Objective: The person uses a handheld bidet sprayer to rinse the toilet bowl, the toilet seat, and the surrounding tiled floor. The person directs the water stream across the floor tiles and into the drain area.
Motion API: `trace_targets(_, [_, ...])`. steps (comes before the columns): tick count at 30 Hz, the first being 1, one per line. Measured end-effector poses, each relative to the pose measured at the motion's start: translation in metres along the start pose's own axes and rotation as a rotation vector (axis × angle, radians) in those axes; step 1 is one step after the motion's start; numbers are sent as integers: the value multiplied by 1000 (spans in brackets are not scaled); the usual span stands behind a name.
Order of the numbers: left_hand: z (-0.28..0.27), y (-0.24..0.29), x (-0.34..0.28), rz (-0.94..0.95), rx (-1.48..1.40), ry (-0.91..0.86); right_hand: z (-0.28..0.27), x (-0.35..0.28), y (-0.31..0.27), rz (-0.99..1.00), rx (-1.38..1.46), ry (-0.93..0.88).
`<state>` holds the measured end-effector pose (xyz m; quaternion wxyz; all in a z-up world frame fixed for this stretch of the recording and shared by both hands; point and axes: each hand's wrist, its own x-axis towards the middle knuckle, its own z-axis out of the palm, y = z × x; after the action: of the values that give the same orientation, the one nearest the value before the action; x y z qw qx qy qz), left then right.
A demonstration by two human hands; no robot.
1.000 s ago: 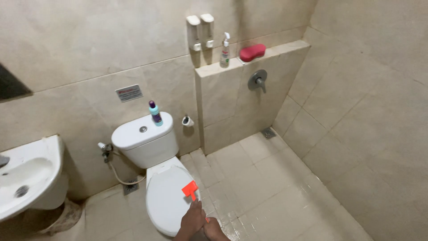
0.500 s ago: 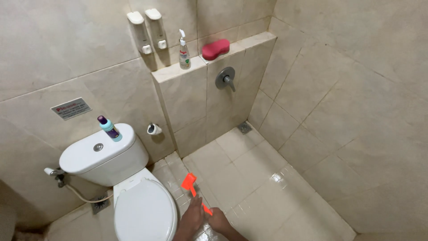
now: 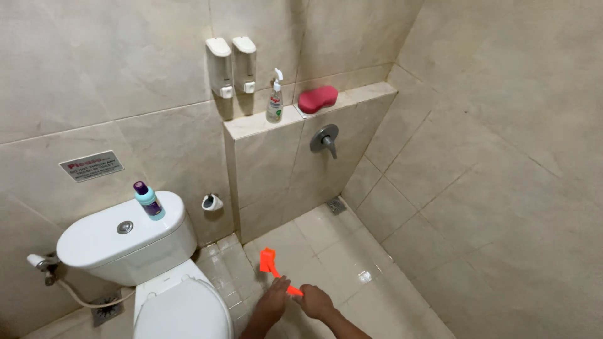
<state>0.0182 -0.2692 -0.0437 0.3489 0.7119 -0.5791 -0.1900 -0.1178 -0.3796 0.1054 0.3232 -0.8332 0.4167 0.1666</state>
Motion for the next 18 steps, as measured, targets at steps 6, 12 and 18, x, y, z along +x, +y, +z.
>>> trace_targets(6, [28, -36, 45, 134, -28, 226, -40, 39, -23, -60, -223, -7])
trace_targets(12, [-28, 14, 94, -232, -193, 117, -63, 116, -6, -300, -432, -39])
trace_targets(18, [20, 3, 152, -420, -327, 295, -95, 189, 23, -544, -185, 64])
